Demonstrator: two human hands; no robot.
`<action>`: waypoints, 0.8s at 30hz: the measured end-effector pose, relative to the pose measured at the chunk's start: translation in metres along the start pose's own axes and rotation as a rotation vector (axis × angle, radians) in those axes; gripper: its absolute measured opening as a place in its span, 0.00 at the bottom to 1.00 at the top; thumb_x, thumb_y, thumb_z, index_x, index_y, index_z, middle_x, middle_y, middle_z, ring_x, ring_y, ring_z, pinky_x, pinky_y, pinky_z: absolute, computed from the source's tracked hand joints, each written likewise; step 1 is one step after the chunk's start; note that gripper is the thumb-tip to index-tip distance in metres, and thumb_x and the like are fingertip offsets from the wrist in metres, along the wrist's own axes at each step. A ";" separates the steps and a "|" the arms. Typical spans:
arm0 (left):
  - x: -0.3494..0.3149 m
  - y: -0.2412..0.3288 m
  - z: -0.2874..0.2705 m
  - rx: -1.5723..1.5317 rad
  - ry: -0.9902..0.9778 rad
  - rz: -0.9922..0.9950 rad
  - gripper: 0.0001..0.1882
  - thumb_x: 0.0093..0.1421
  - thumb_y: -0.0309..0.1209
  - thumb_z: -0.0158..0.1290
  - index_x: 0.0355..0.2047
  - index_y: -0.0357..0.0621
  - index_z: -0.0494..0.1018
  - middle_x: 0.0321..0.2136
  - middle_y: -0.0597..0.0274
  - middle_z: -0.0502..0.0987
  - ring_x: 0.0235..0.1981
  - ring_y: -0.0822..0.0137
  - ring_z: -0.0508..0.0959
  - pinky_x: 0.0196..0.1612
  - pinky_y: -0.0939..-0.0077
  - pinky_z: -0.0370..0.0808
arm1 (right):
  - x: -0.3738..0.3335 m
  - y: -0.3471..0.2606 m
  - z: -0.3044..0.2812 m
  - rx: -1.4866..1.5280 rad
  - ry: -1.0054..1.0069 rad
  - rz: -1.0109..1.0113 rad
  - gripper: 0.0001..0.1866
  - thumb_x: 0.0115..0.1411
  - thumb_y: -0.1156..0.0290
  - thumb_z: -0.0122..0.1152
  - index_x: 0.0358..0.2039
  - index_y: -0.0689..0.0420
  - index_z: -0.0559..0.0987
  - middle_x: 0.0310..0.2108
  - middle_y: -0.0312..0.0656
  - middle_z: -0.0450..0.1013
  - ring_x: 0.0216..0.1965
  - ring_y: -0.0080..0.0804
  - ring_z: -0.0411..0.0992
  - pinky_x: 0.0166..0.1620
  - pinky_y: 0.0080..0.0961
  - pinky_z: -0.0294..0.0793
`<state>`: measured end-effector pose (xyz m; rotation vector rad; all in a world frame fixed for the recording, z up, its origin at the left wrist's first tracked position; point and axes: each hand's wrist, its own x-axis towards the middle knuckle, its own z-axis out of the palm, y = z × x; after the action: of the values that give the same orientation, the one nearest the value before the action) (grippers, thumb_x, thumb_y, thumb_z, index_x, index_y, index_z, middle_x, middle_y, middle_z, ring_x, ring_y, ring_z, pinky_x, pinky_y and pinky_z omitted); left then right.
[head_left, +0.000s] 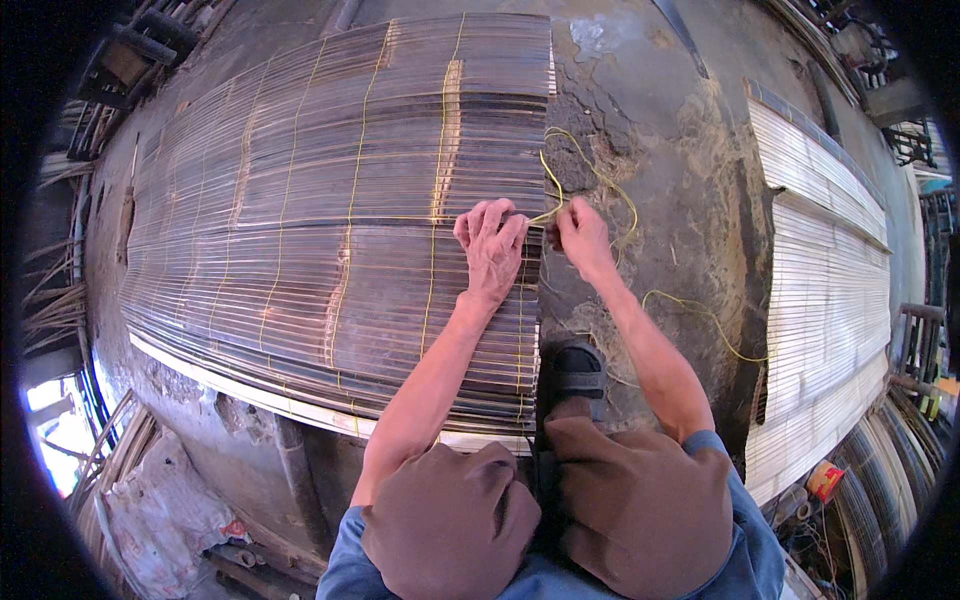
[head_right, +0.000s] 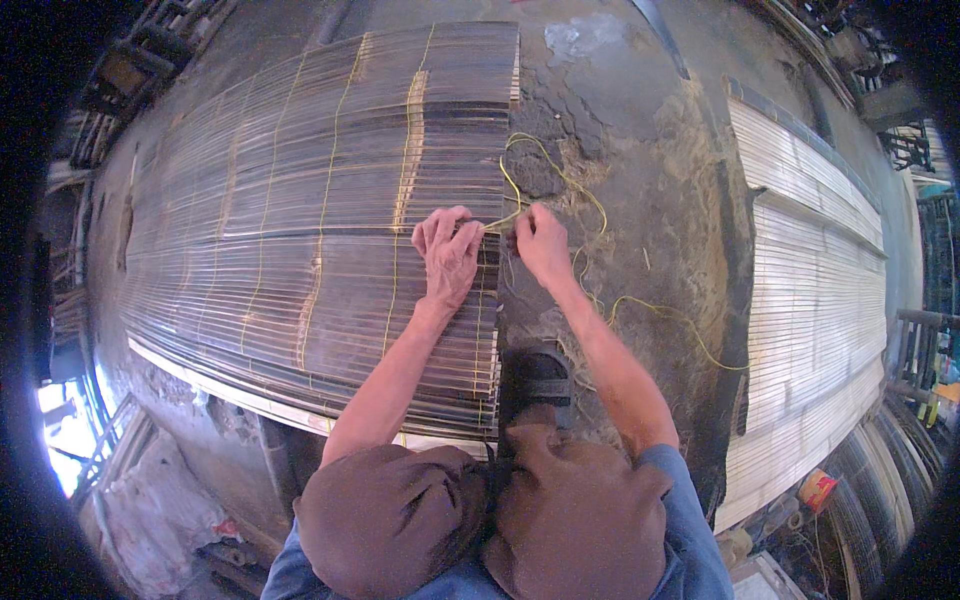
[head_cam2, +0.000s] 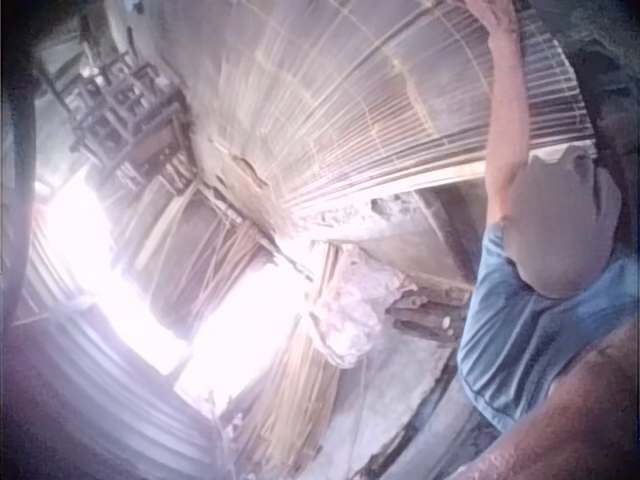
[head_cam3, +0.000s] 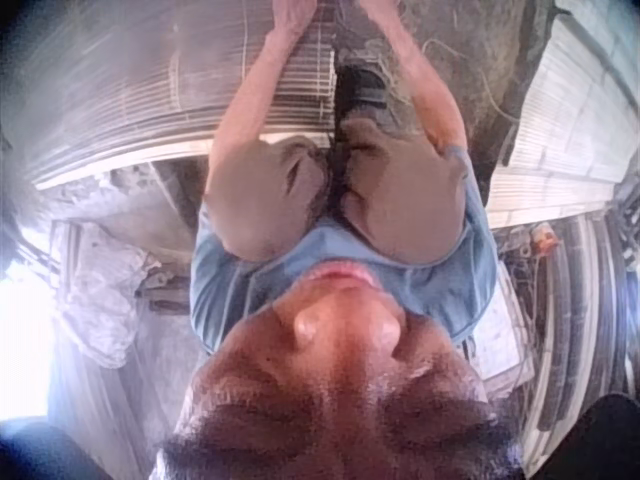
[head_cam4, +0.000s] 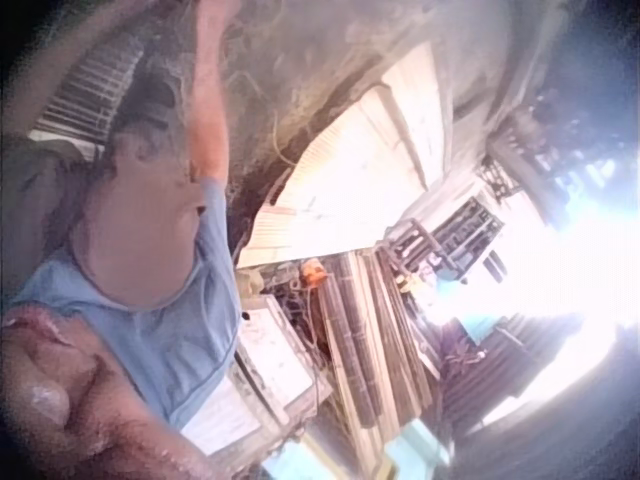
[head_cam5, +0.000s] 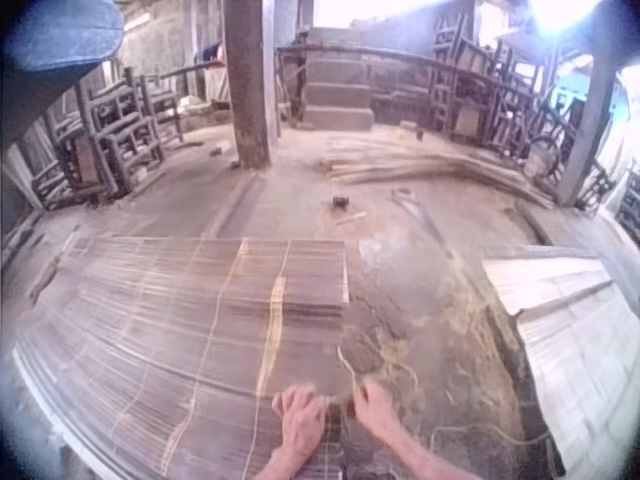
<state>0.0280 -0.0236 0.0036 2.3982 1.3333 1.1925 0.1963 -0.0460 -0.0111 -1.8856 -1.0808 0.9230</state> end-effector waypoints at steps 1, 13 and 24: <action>0.000 -0.001 -0.001 0.002 -0.003 -0.001 0.04 0.61 0.31 0.58 0.36 0.47 0.78 0.40 0.66 0.76 0.46 0.58 0.73 0.52 0.62 0.63 | 0.005 -0.001 0.001 0.150 -0.002 0.047 0.09 0.64 0.70 0.55 0.30 0.62 0.71 0.26 0.50 0.77 0.26 0.38 0.78 0.31 0.33 0.74; 0.021 -0.023 0.012 -0.337 -0.193 -0.138 0.07 0.64 0.30 0.54 0.30 0.41 0.75 0.29 0.58 0.72 0.33 0.54 0.71 0.40 0.61 0.66 | 0.044 -0.081 0.007 0.058 -0.146 -0.374 0.11 0.68 0.71 0.53 0.28 0.61 0.70 0.22 0.38 0.75 0.23 0.22 0.73 0.27 0.23 0.74; 0.015 -0.021 0.014 -0.298 -0.209 -0.161 0.10 0.64 0.34 0.54 0.27 0.45 0.77 0.28 0.63 0.74 0.35 0.58 0.71 0.42 0.61 0.65 | 0.084 -0.125 -0.133 0.733 -0.340 0.030 0.08 0.70 0.67 0.51 0.39 0.58 0.76 0.35 0.41 0.78 0.36 0.30 0.77 0.45 0.30 0.79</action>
<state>0.0288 0.0037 -0.0071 2.0976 1.1664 0.9880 0.2979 0.0392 0.1388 -1.1649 -0.7434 1.4534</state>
